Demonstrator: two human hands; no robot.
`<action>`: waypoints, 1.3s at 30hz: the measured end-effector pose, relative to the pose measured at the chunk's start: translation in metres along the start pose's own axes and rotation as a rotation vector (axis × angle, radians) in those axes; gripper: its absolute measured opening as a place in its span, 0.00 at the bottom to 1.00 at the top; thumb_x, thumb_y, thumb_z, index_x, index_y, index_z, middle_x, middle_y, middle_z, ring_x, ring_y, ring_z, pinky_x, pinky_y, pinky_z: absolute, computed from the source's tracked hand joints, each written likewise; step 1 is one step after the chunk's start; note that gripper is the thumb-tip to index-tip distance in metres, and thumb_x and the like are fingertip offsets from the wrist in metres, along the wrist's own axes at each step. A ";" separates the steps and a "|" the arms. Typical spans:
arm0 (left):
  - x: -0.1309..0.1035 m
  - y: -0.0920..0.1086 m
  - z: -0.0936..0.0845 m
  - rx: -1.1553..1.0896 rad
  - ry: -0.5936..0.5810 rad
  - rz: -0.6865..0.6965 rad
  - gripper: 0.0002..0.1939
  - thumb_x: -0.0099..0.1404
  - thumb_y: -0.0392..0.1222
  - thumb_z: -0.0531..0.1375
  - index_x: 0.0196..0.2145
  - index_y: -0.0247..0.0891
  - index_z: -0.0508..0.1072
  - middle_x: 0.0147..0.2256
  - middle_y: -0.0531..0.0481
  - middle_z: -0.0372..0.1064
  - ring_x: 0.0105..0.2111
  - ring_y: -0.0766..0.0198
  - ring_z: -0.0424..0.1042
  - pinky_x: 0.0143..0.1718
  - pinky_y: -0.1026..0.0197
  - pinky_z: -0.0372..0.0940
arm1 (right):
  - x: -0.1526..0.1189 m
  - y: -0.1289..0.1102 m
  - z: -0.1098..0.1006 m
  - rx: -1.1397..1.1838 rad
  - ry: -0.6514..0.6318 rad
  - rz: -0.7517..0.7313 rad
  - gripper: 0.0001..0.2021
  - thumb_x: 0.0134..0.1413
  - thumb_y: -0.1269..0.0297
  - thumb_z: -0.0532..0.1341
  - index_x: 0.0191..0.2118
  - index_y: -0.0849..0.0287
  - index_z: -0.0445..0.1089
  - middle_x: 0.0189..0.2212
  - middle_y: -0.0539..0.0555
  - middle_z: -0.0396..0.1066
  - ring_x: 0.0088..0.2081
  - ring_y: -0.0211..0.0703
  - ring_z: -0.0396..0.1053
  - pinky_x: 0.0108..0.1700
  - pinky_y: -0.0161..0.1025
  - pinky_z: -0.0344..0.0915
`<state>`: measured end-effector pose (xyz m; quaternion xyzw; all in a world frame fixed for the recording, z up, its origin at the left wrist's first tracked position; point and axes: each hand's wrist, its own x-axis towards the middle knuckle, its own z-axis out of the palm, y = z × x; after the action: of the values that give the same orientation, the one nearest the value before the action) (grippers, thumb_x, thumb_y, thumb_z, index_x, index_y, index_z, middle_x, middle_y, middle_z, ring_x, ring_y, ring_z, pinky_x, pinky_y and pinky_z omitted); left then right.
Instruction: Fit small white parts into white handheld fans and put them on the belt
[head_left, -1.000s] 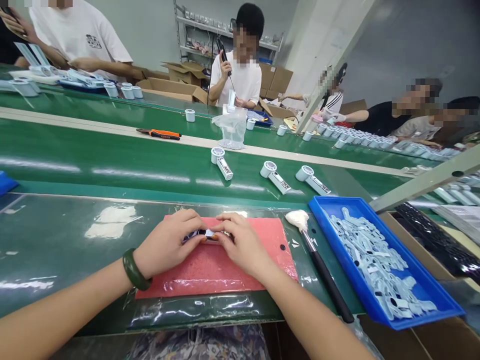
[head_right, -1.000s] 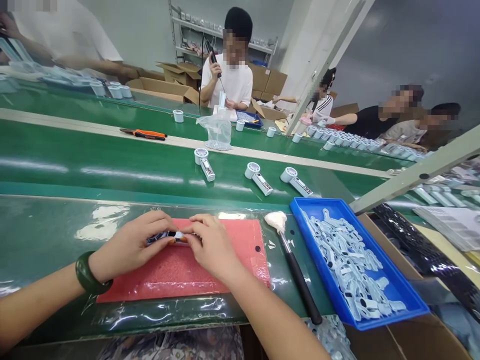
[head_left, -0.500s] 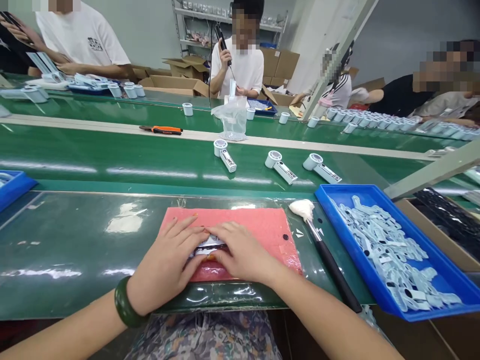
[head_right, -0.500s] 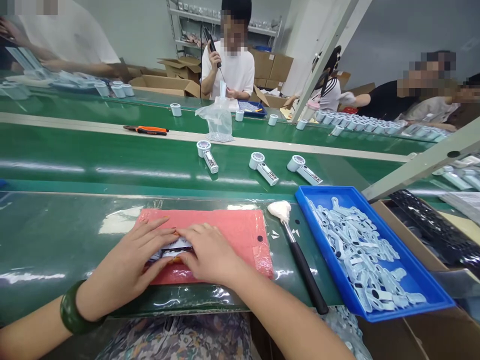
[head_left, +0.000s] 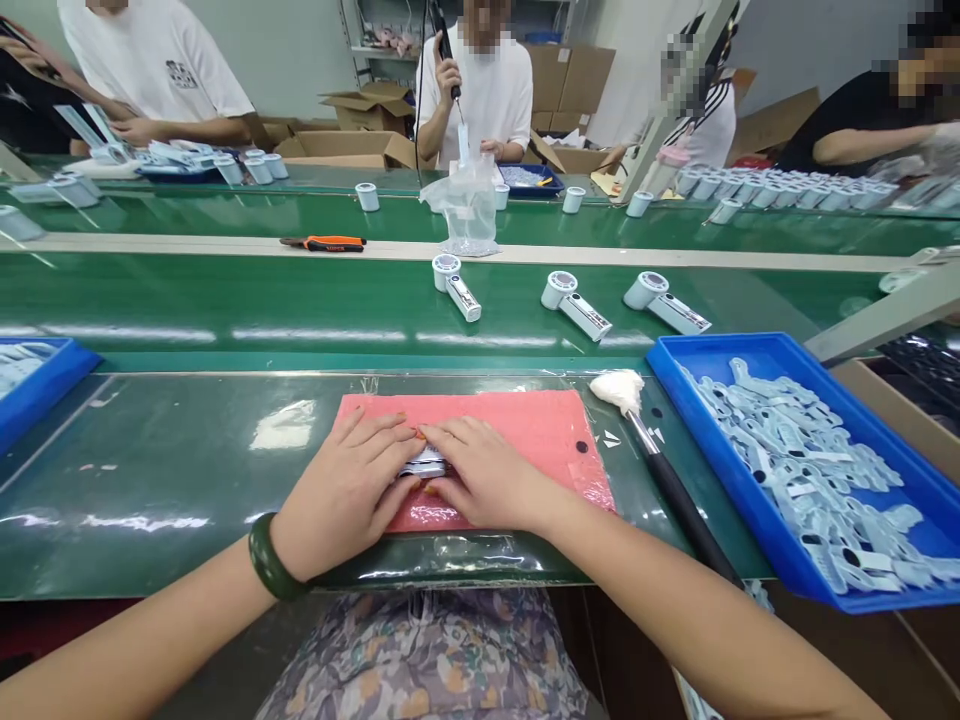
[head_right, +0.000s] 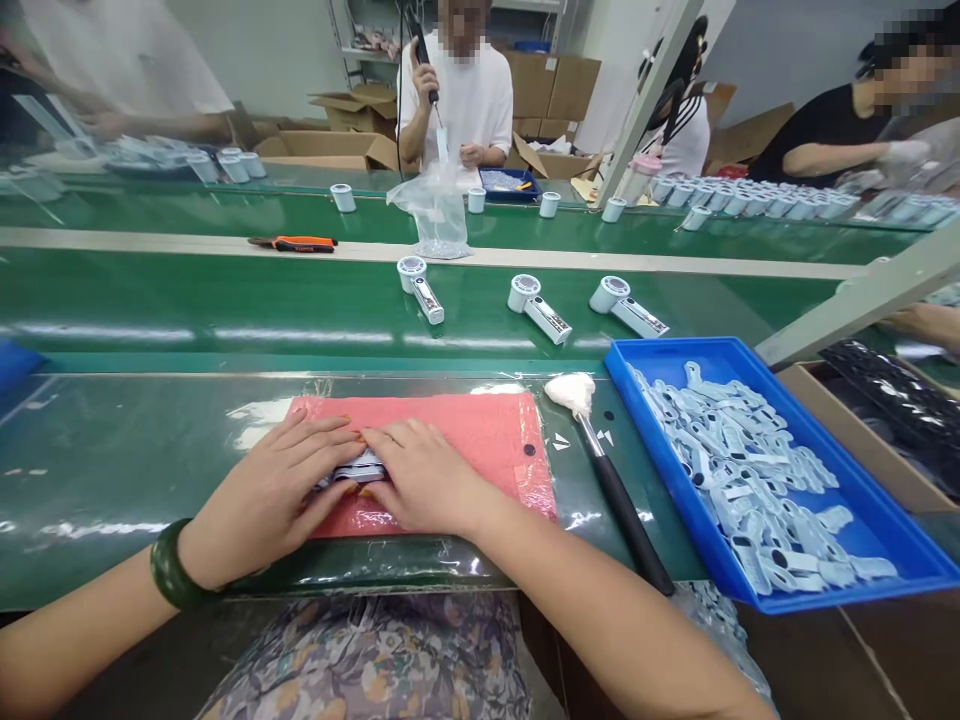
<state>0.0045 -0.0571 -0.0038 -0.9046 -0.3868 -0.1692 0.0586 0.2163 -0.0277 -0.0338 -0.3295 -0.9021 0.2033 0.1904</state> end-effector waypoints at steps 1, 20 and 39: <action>0.000 0.000 0.000 0.019 -0.008 0.006 0.15 0.72 0.41 0.52 0.50 0.36 0.73 0.50 0.42 0.74 0.53 0.49 0.71 0.60 0.39 0.62 | 0.000 0.001 0.000 -0.017 0.001 -0.017 0.20 0.65 0.65 0.59 0.61 0.61 0.62 0.53 0.61 0.68 0.51 0.52 0.64 0.55 0.52 0.66; 0.090 -0.106 -0.023 0.392 -0.165 0.020 0.17 0.62 0.27 0.51 0.42 0.38 0.75 0.51 0.38 0.72 0.62 0.42 0.62 0.63 0.27 0.52 | 0.002 0.008 0.008 0.127 0.461 0.025 0.25 0.62 0.62 0.58 0.62 0.63 0.61 0.57 0.65 0.66 0.57 0.54 0.64 0.60 0.55 0.64; 0.070 -0.057 0.061 -0.218 -0.130 -0.028 0.26 0.71 0.46 0.46 0.63 0.46 0.65 0.65 0.50 0.60 0.65 0.61 0.60 0.66 0.59 0.60 | 0.008 0.012 0.017 0.195 0.606 -0.037 0.09 0.60 0.63 0.55 0.38 0.57 0.72 0.33 0.54 0.74 0.36 0.44 0.72 0.41 0.39 0.70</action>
<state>0.0248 0.0443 -0.0382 -0.9091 -0.3819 -0.1520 -0.0678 0.2088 -0.0180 -0.0524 -0.3389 -0.7864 0.1781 0.4848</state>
